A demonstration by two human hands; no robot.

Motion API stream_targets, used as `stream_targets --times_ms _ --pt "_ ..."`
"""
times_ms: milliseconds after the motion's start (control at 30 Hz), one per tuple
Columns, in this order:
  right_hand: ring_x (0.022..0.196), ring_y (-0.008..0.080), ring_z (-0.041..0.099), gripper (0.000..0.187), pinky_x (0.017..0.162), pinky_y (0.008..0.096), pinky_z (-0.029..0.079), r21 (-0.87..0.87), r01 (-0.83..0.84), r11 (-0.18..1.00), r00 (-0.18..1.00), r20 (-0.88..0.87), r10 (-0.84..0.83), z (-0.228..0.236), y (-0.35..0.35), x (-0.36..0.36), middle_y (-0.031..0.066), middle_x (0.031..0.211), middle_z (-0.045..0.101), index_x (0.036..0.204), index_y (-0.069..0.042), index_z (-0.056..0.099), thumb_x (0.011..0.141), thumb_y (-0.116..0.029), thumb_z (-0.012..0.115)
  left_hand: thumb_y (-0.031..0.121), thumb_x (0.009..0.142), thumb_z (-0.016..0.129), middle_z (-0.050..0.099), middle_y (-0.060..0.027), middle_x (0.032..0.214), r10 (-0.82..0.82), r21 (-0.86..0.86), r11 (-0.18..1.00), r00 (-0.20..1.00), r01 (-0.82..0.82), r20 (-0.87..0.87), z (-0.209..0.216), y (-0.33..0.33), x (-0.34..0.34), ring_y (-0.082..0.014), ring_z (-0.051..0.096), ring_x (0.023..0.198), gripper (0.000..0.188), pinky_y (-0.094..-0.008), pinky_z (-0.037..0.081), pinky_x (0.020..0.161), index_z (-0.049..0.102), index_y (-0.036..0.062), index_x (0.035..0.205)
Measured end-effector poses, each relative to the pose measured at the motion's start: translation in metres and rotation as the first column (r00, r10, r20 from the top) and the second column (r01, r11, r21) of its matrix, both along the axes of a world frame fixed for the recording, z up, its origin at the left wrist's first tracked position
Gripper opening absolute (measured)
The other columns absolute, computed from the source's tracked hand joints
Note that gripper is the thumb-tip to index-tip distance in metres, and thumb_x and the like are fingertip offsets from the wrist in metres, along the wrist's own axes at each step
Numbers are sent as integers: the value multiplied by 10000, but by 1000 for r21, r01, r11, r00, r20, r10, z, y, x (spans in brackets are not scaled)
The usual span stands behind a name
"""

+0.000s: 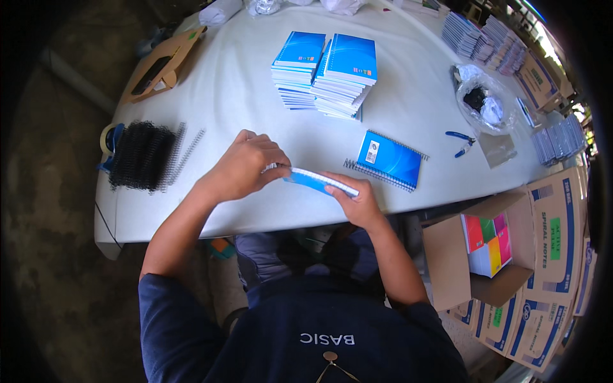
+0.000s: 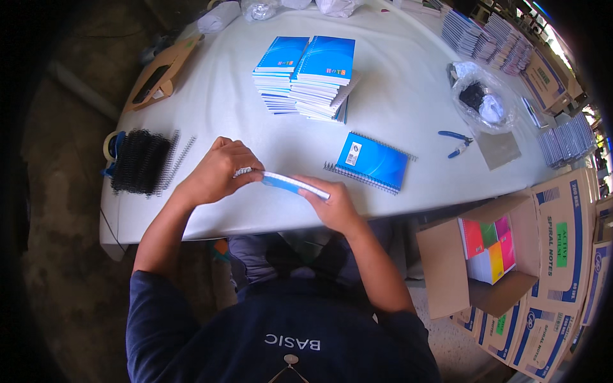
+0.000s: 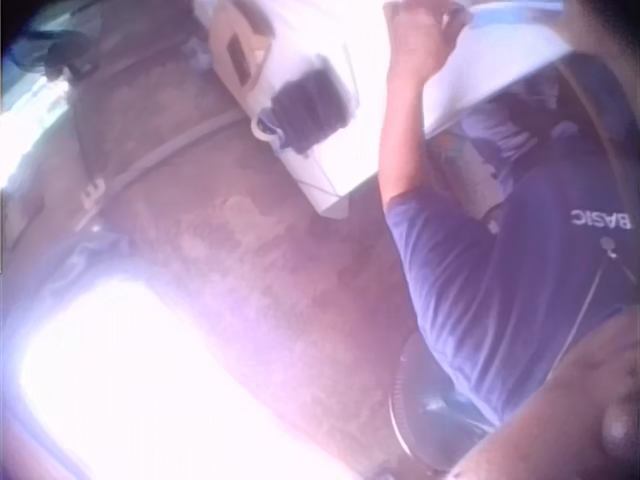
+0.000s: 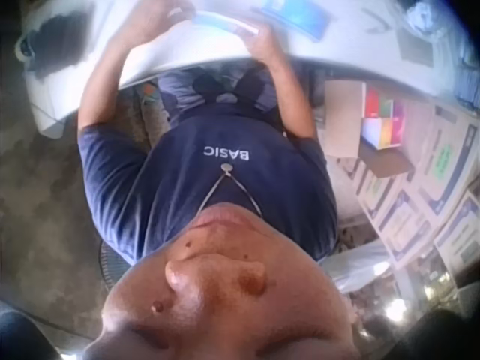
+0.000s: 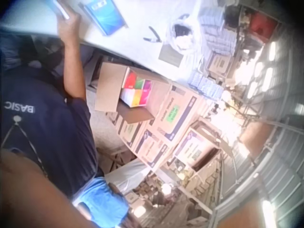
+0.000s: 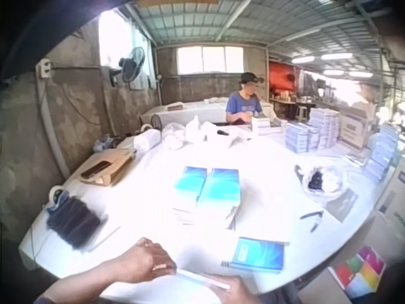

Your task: The person inserts a plastic spiral coil into the pre-punched holes of blue notebooks by hand, one at a time, while sitting at a white work table.

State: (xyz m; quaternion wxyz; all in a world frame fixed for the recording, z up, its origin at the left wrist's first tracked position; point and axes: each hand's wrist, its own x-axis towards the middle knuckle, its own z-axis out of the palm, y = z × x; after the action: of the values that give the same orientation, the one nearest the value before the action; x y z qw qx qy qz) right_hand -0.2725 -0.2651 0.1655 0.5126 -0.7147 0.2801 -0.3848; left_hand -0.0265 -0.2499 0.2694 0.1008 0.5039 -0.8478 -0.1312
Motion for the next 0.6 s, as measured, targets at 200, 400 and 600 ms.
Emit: stream_targets --times_ms 200,400,600 --pt "921 262 658 309 804 304 501 -250 163 954 984 113 -138 -6 24 17 160 1040 660 1135 -13 614 831 34 589 558 758 601 403 -240 1365 350 -607 765 931 -217 107 -50 35 -21 -425 344 1281 794 -575 196 1039 444 -3 1298" --pt "952 284 647 389 804 332 512 -373 110 921 994 64 -92 -9 45 29 142 1078 649 1105 -20 630 745 111 559 800 749 350 140 -368 1435 351 -817 572 923 -75 161 -74 67 8 -513 -51 1358 1022 -667 -72 1014 315 16 1403" --pt "979 287 635 451 829 352 517 -481 29 876 995 101 22 -11 44 39 134 1116 634 1134 -43 613 708 103 595 811 744 321 143 -364 1437 64 -529 846 972 66 225 -159 141 -2 -563 50 1331 1132 -679 -56 1004 182 -103 1396"
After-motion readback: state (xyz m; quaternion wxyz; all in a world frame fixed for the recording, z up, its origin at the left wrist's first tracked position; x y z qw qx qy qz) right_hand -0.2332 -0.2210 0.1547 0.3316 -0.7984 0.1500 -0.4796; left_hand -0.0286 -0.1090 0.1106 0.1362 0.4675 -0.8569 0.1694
